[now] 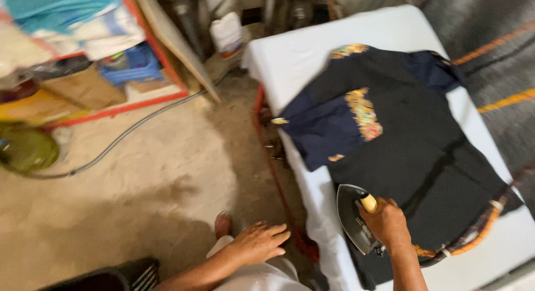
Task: The person irons a shirt on a table using an iron, folds the sleeves and the body of the shirt by hand, and then irons the folded garment.
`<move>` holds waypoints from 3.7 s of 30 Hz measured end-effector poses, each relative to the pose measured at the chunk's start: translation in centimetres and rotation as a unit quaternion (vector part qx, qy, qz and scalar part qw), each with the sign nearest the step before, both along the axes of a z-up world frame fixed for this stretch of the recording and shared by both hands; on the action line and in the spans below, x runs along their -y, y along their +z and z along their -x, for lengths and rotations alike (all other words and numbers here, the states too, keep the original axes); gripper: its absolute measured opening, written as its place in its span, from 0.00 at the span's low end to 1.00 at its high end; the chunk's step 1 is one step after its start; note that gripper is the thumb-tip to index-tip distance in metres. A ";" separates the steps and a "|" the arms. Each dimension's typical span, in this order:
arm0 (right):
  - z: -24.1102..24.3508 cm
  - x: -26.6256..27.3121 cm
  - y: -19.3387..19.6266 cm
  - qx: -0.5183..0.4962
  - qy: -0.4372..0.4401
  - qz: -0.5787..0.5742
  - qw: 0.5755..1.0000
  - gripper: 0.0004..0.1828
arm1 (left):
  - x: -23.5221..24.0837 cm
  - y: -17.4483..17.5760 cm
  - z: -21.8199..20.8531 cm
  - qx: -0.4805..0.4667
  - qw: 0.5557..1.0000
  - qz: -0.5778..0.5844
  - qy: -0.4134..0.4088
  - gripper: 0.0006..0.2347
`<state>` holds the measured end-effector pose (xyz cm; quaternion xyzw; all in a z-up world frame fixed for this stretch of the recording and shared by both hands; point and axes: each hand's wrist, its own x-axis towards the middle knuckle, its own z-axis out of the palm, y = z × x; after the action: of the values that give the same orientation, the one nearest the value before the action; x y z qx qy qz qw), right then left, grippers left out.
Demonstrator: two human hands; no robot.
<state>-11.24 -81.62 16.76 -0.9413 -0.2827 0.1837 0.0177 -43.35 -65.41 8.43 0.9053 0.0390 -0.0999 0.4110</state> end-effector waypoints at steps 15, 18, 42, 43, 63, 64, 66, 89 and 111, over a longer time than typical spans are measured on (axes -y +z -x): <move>17.6 -22.4 -1.2 -0.029 0.087 -0.267 0.959 0.21 | -4.4 3.5 12.4 0.160 0.976 -0.027 0.146 0.19; 18.1 -23.3 -2.4 -0.015 0.096 -0.290 0.952 0.22 | -4.7 3.6 12.9 0.167 0.972 -0.026 0.163 0.18; 18.4 -22.3 -4.6 -0.003 0.094 -0.242 0.966 0.23 | -7.1 4.5 10.2 0.180 0.977 -0.015 0.114 0.16; 18.4 -22.3 -4.8 -0.001 0.094 -0.241 0.966 0.23 | -7.1 4.6 10.1 0.195 0.973 -0.020 0.119 0.16; 19.9 -21.1 -4.5 -0.011 0.082 -0.173 0.981 0.21 | -7.4 3.9 10.3 0.180 0.969 -0.050 0.160 0.16; 19.9 -21.0 -4.3 -0.012 0.084 -0.184 0.979 0.20 | -7.8 3.6 10.4 0.186 0.965 -0.060 0.174 0.17; 20.0 -20.7 -3.9 -0.014 0.090 -0.207 0.974 0.19 | -8.9 2.7 11.0 0.197 0.955 -0.082 0.206 0.17; 21.6 -18.9 -2.3 -0.020 0.136 -0.179 0.974 0.20 | -13.6 3.1 8.6 0.153 0.931 -0.192 0.270 0.25; 21.2 -19.2 -2.9 -0.069 0.152 -0.189 0.968 0.17 | -13.6 2.8 9.0 0.158 0.927 -0.207 0.270 0.26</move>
<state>-32.48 -62.42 13.90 -0.8518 -0.4504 0.1920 0.1862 -52.35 -51.83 11.26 0.9295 0.2361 0.1692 0.2271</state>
